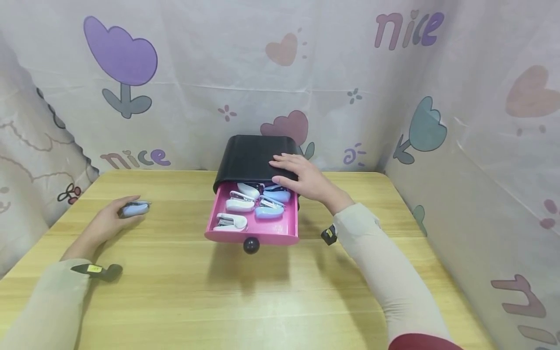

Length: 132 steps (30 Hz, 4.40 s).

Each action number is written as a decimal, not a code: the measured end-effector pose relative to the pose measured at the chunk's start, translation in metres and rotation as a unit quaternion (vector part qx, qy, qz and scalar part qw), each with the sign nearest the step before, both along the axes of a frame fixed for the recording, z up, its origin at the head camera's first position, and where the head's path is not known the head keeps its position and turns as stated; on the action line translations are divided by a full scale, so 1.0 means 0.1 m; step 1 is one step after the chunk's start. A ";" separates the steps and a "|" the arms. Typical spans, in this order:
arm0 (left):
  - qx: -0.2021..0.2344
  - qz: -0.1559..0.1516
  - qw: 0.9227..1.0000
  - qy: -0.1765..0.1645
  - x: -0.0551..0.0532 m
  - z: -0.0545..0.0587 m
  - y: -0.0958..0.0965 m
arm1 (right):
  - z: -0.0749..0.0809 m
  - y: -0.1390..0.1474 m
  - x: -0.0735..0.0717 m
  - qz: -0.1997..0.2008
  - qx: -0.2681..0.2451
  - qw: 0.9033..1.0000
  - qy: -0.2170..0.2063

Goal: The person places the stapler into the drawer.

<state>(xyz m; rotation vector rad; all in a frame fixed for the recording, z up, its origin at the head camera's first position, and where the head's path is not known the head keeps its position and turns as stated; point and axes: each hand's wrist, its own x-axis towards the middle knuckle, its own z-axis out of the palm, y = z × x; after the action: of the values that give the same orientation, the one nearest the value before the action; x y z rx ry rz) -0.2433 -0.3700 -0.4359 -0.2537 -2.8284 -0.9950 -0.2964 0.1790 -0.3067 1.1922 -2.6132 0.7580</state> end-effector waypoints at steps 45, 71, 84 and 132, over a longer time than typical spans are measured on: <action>-0.015 -0.057 0.995 0.081 0.21 0.81 0.83 | 0.03 0.00 -0.01 -0.007 0.016 1.000 -0.010; -0.082 -0.251 0.944 0.197 0.47 1.46 1.93 | 0.09 0.00 -0.02 -0.001 0.031 0.999 -0.018; -0.105 -0.311 0.924 0.195 0.48 1.52 2.46 | 0.29 0.01 -0.03 0.003 0.107 0.994 -0.034; -0.163 -0.385 0.892 0.171 0.30 1.38 3.13 | 0.36 0.01 0.00 0.004 0.105 0.991 -0.087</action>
<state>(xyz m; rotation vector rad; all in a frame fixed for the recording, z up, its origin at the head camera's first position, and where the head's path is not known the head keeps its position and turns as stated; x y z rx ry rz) -0.2136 -0.0574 -0.2975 -1.5072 -2.5353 -0.4574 -0.2961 0.1798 -0.2710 1.2401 -2.8943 0.6271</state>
